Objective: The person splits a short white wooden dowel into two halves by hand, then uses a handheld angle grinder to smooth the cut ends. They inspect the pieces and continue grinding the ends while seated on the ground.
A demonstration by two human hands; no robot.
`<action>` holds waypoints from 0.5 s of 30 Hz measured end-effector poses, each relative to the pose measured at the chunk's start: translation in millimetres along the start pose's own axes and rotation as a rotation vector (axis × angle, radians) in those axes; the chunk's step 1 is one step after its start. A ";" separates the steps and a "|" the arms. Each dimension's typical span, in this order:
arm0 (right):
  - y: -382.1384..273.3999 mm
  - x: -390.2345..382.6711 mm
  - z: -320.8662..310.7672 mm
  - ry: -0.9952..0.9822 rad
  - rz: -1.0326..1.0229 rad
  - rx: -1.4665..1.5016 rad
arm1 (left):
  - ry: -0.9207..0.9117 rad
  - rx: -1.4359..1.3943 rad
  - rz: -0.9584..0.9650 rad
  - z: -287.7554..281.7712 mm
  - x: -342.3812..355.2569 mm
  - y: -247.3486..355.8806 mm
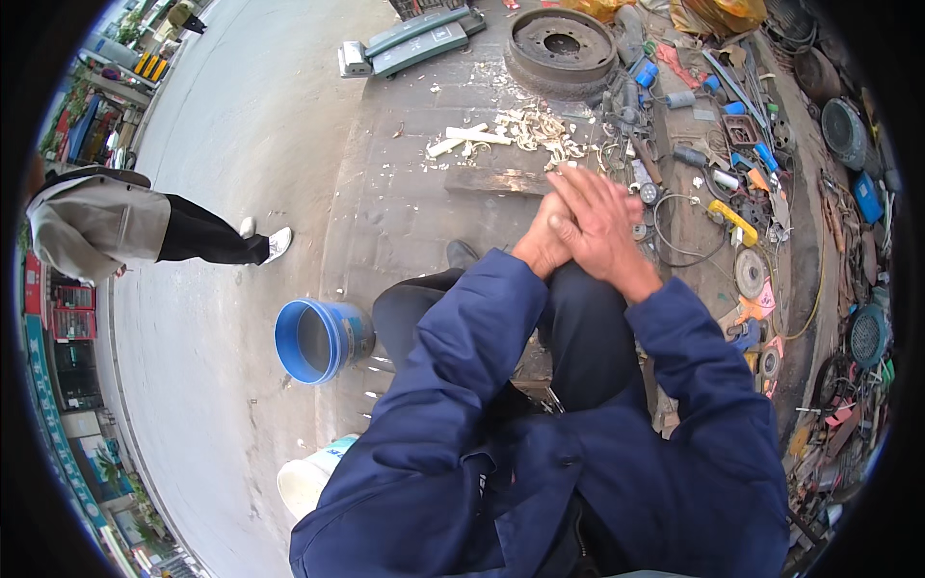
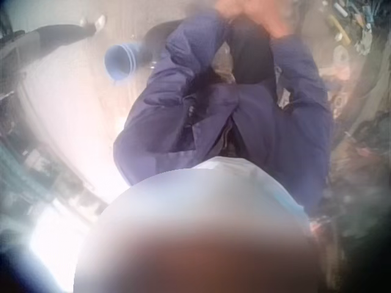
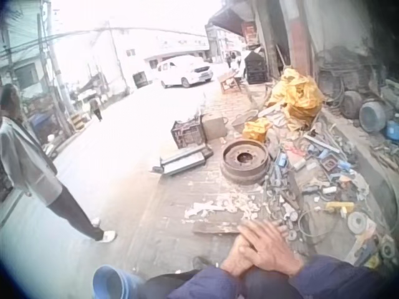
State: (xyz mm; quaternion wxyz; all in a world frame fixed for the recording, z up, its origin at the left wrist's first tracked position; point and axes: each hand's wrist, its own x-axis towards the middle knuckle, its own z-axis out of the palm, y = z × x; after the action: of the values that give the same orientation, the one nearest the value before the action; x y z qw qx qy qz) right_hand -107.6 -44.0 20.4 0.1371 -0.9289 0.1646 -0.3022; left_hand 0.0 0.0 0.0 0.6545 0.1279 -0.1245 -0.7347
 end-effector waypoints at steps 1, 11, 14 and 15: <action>10.0 13.8 -8.9 0.021 -0.023 0.099 | -0.001 0.002 0.013 14.5 -9.3 5.7; 80.0 123.4 78.3 -0.616 0.380 0.006 | 0.394 1.953 0.353 51.1 -139.6 41.3; 113.6 155.8 153.5 -0.695 0.436 -0.023 | 0.253 2.129 0.114 46.0 -160.8 55.8; 124.3 165.1 182.2 -0.696 0.436 -0.047 | 0.202 2.062 0.069 44.5 -167.9 64.1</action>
State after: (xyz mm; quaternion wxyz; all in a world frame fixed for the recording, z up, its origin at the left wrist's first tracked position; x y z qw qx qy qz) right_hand 101.1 -192.8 -80.5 0.2239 -0.9220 0.3081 0.0700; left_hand 62.6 160.3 68.3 0.2552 0.6835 -0.6412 -0.2379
